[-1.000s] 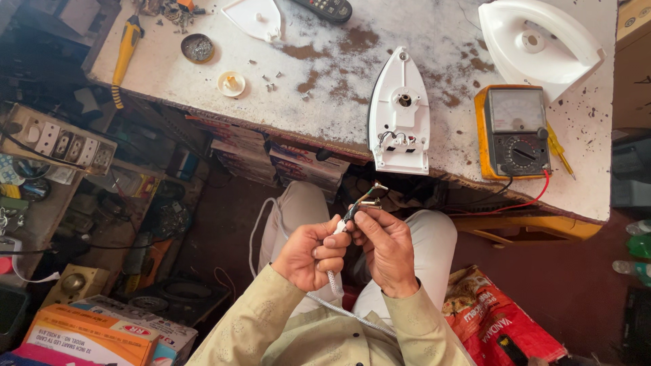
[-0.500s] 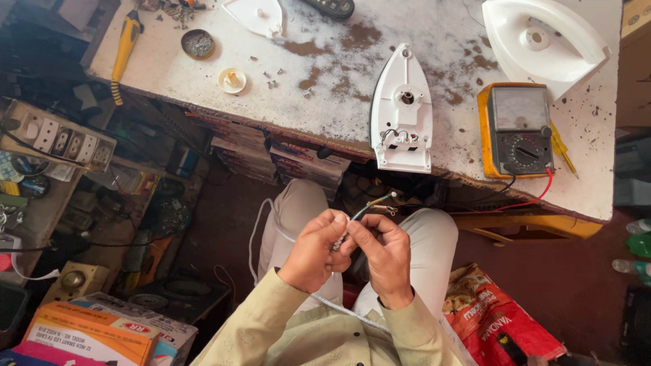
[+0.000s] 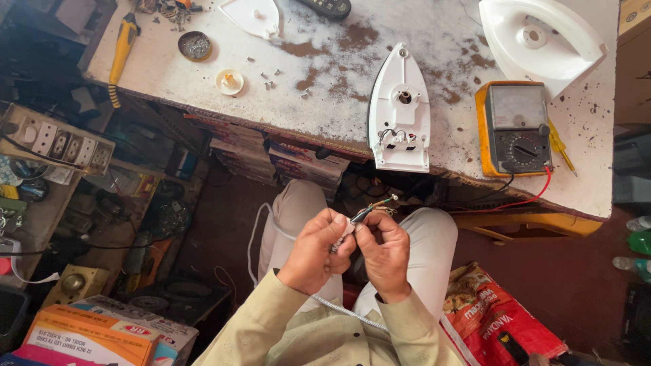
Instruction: The person repairs an electric iron on a cluttered workbench. They hold the iron base, test its cord and terminals using multimeter probes, unscrew and rework components with a screwdriver, and handle the thermostat and wiring parts while checking connections.
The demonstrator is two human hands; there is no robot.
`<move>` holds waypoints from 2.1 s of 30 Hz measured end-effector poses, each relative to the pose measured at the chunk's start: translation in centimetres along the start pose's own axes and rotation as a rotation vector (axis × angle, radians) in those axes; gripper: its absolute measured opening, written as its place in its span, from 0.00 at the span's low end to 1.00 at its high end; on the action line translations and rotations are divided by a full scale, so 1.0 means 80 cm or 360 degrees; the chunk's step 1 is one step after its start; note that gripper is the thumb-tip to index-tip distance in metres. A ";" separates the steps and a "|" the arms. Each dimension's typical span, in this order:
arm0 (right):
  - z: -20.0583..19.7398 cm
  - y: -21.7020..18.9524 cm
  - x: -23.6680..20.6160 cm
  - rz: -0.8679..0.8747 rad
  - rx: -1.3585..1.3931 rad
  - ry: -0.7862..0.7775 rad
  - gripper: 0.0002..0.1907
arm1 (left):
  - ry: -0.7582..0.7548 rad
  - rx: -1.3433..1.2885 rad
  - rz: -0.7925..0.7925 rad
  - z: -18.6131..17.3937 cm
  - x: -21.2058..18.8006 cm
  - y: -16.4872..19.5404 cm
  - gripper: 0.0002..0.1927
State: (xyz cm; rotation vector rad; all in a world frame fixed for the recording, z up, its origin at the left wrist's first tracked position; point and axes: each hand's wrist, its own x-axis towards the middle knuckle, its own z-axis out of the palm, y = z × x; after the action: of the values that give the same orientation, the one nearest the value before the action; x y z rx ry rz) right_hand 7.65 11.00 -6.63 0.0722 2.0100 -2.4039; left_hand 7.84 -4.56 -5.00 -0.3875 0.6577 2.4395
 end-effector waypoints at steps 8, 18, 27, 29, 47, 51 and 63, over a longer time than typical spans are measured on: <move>0.007 -0.002 0.015 -0.0528 0.0188 -0.0195 0.06 | -0.0109 0.0031 -0.0258 0.015 -0.011 0.009 0.09; -0.044 0.003 0.046 -0.0298 0.0180 -0.0656 0.05 | -0.0355 0.0553 -0.0318 0.029 -0.034 0.040 0.11; -0.071 -0.126 0.095 -0.0371 -0.0794 -0.1116 0.16 | 0.0020 0.1575 0.0372 0.054 -0.040 0.028 0.06; -0.054 -0.139 0.088 -0.0597 -0.1122 -0.1172 0.16 | 0.0064 0.1654 0.0423 0.052 -0.035 0.023 0.07; -0.051 -0.085 -0.028 -0.0943 -0.0878 -0.0314 0.15 | -0.0065 0.0017 -0.0349 0.007 -0.010 0.008 0.10; -0.054 -0.099 -0.018 -0.0931 -0.0875 -0.0499 0.16 | -0.0204 0.0891 -0.0120 0.021 -0.007 0.013 0.09; -0.058 -0.125 0.000 -0.1075 -0.0932 -0.0627 0.15 | -0.0284 0.0533 0.0051 0.043 0.010 0.006 0.10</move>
State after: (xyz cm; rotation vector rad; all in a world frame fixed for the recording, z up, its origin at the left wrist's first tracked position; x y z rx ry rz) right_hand 7.41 17.32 2.39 -1.1356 2.6831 -1.7085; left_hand 6.50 -2.71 -2.29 -0.0248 0.9766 2.3021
